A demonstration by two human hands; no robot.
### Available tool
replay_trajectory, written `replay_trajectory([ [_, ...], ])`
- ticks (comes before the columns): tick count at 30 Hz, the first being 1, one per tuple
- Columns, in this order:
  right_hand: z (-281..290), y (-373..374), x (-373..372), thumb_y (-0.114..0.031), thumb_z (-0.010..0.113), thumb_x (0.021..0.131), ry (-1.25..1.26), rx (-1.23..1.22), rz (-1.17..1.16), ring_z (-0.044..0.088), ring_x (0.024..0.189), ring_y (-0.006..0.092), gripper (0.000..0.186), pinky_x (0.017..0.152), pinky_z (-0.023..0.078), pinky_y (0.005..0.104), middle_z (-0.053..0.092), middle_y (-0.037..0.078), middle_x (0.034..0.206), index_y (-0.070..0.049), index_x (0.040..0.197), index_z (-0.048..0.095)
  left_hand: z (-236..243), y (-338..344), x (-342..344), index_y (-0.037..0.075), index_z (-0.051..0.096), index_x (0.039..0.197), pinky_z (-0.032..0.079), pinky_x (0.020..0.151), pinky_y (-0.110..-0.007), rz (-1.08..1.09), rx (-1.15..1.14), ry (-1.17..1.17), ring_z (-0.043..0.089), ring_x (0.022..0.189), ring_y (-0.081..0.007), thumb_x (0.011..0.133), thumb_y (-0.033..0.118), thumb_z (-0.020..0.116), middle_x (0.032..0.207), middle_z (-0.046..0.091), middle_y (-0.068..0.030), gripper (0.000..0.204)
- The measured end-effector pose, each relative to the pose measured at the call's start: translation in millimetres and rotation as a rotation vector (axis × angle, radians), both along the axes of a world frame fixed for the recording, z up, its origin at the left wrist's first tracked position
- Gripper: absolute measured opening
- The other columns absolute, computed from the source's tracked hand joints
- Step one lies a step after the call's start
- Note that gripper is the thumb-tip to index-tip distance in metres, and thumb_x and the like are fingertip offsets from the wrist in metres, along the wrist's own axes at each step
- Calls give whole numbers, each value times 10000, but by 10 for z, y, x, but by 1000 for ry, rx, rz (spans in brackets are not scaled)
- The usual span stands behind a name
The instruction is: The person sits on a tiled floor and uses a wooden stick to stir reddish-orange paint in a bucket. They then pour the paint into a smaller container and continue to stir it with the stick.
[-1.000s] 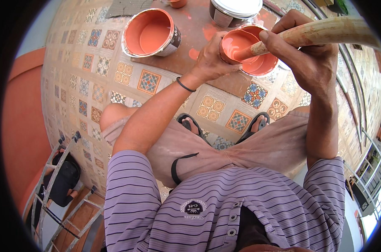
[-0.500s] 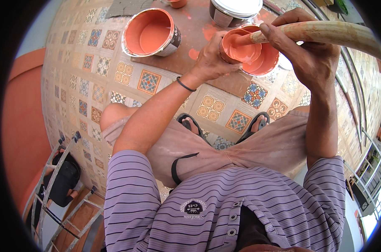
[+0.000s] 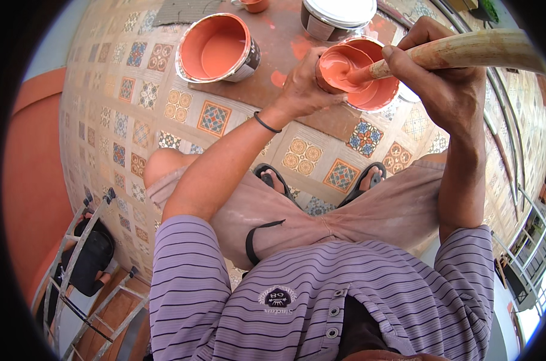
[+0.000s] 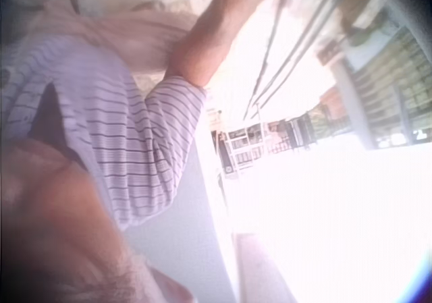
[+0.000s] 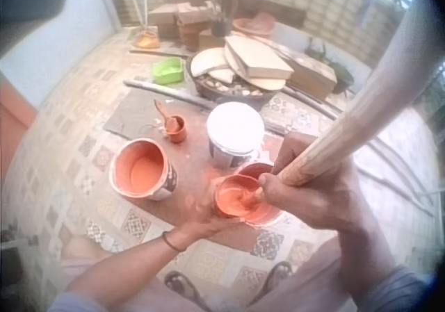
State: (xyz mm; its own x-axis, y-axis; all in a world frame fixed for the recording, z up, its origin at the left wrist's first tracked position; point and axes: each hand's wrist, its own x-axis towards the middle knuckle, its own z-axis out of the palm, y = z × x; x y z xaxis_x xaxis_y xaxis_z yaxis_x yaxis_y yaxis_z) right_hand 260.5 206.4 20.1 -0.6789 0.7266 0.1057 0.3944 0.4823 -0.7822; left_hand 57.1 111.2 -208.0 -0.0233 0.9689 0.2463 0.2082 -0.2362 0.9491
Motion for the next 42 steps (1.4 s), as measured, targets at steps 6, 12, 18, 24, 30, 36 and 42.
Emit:
replay_trajectory([
  [6, -44, -16, -74, -45, 888, 972, 318, 187, 53, 685, 761, 64, 96, 653, 509, 241, 730, 8, 868, 25, 960, 825, 37, -39, -13, 101, 471, 1612, 710, 936, -388, 10, 12, 61, 785, 1204, -258, 790, 76, 1004, 1470, 691, -138, 979],
  [12, -58, -6, 13, -41, 899, 970, 54, -28, 6, 718, 797, 83, 107, 675, 540, 243, 767, 32, 929, 41, 994, 834, 7, -23, -3, 93, 457, 1615, 748, 833, -422, -41, -77, -103, 780, 1222, -284, 793, 44, 989, 1452, 694, -159, 980],
  [18, -98, 4, 8, -33, 891, 975, 235, 185, -4, 717, 791, 76, 88, 672, 537, 241, 761, 29, 919, 33, 989, 835, -13, -14, 7, 82, 435, 1618, 751, 790, -406, -26, 14, -25, 776, 1233, -275, 795, 24, 986, 1464, 674, -174, 992],
  [24, -106, -15, 27, -37, 893, 975, 145, 4, 42, 742, 821, 92, 97, 679, 556, 241, 778, 50, 947, 38, 1005, 838, 9, -45, -14, 82, 452, 1602, 744, 831, -392, -29, -86, -60, 769, 1245, -252, 793, 54, 999, 1443, 703, -173, 977],
  [30, -33, 3, 3, -38, 891, 979, 108, 106, 17, 727, 801, 85, 96, 667, 544, 239, 776, 49, 938, 39, 1003, 839, 12, -26, 11, 84, 456, 1598, 748, 800, -390, -23, -45, -42, 804, 1140, -252, 800, 30, 983, 1426, 708, -168, 958],
  [36, -32, -47, -51, -45, 878, 985, 175, 34, 20, 707, 794, 71, 103, 665, 533, 236, 744, 28, 891, 43, 972, 826, -7, -32, -1, 87, 447, 1614, 752, 760, -385, -34, -48, -60, 793, 1154, -250, 819, 9, 968, 1436, 694, -163, 953],
  [42, -48, -6, -10, -44, 882, 984, 90, 57, 20, 722, 806, 79, 102, 667, 543, 238, 768, 42, 937, 44, 991, 831, -22, -17, 5, 88, 451, 1612, 751, 796, -394, -46, -64, -100, 786, 1177, -251, 806, 39, 991, 1437, 695, -169, 971],
])
